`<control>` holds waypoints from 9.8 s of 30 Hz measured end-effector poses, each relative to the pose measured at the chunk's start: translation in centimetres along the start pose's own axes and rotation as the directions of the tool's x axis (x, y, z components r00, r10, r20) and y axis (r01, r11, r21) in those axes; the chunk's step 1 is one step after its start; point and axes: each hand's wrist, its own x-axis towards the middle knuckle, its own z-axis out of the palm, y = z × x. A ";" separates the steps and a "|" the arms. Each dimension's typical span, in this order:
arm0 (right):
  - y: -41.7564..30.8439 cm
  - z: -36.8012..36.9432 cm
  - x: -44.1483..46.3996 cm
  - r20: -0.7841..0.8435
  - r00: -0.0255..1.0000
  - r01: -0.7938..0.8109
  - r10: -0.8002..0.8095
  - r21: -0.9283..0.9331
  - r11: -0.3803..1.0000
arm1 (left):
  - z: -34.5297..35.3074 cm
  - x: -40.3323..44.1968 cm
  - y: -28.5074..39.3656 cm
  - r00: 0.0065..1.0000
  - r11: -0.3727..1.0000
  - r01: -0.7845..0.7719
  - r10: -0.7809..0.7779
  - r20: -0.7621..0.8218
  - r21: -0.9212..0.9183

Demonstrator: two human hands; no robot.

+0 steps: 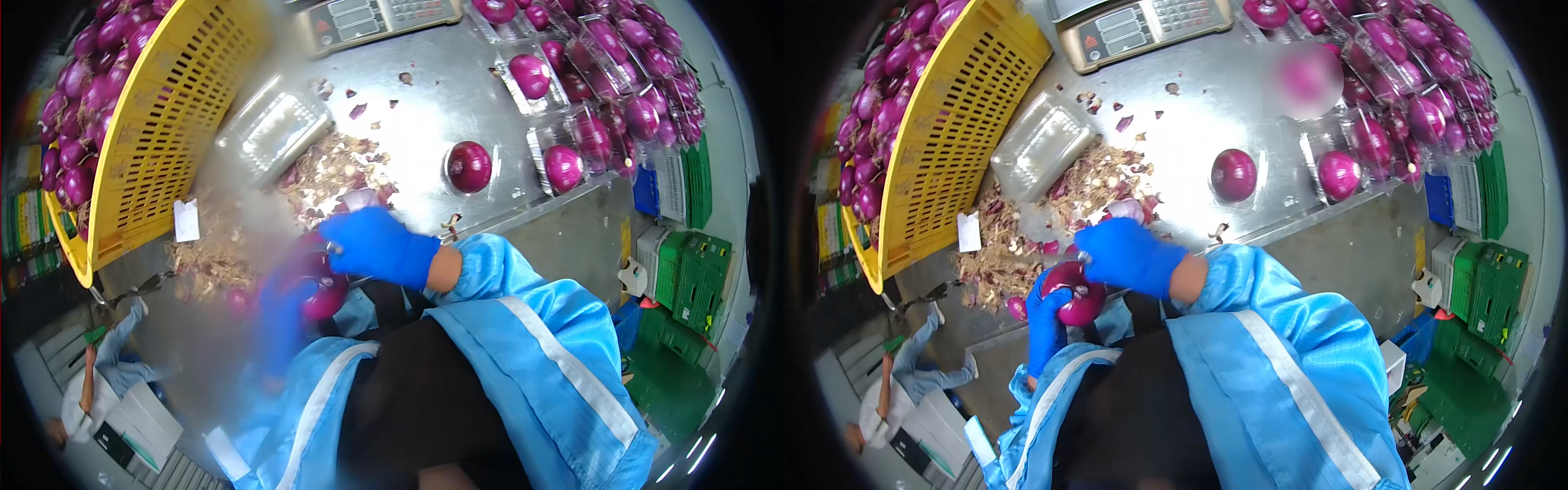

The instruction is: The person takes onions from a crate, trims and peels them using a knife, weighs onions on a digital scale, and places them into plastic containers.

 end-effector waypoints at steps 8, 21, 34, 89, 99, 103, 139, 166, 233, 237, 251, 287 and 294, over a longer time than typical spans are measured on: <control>1.3 -1.7 0.4 -0.169 0.947 -0.296 0.273 -0.124 0.947 | -0.7 -0.8 1.8 0.999 0.981 0.017 -0.008 0.047 -0.195; -4.3 -4.1 1.0 0.319 0.901 0.401 -0.294 -0.351 0.846 | -6.0 2.5 -5.3 0.999 0.990 0.020 -0.026 -0.041 -0.138; -2.5 -1.3 -0.1 0.331 0.942 0.102 -0.052 -0.135 0.986 | -0.4 -1.3 -0.1 0.937 0.923 0.346 -0.331 0.113 -0.165; -4.3 -1.8 -1.6 -0.038 0.929 -0.221 0.369 0.742 0.633 | 1.0 -1.4 2.2 0.800 0.797 -0.586 0.539 0.264 0.148; -1.6 -2.8 -3.7 -0.306 0.845 -0.275 0.439 0.456 0.847 | 4.0 -1.0 1.6 0.677 0.603 -0.735 0.678 0.288 0.309; -1.8 -2.4 -5.5 -0.305 0.858 -0.324 0.414 0.305 0.896 | 5.3 -0.7 2.1 0.628 0.576 -0.778 0.711 0.315 0.252; 7.9 -11.5 -15.5 -0.320 0.566 0.061 0.760 0.935 0.349 | 16.9 17.4 0.1 0.813 0.722 -0.576 0.461 0.355 0.382; 13.8 -66.0 -15.7 -0.731 -0.042 0.643 0.681 0.502 0.579 | 20.2 8.4 10.9 0.906 0.868 -0.338 0.194 0.377 0.364; 0.2 -12.4 -9.0 -0.624 0.490 -0.758 0.608 0.039 0.651 | -15.4 25.9 42.4 0.168 0.145 -0.483 0.983 -0.071 0.863; -0.8 -9.7 -7.5 -0.588 0.589 -0.685 0.554 0.001 0.729 | -15.1 30.1 46.5 0.294 0.177 -0.215 0.950 -0.109 0.960; -5.6 -10.1 0.9 -0.429 0.842 -0.362 0.328 0.004 0.932 | -6.8 12.4 34.8 0.521 0.442 -0.813 0.843 0.134 0.379; -8.0 -6.1 -2.9 -0.124 0.987 0.030 -0.102 -0.478 0.878 | 0.1 0.6 5.1 0.916 0.907 0.130 0.045 0.398 -0.401; -7.2 -5.7 -1.8 -0.082 0.988 0.075 -0.134 -0.503 0.861 | 0.5 -1.5 5.3 0.911 0.762 0.297 -0.046 0.409 -0.576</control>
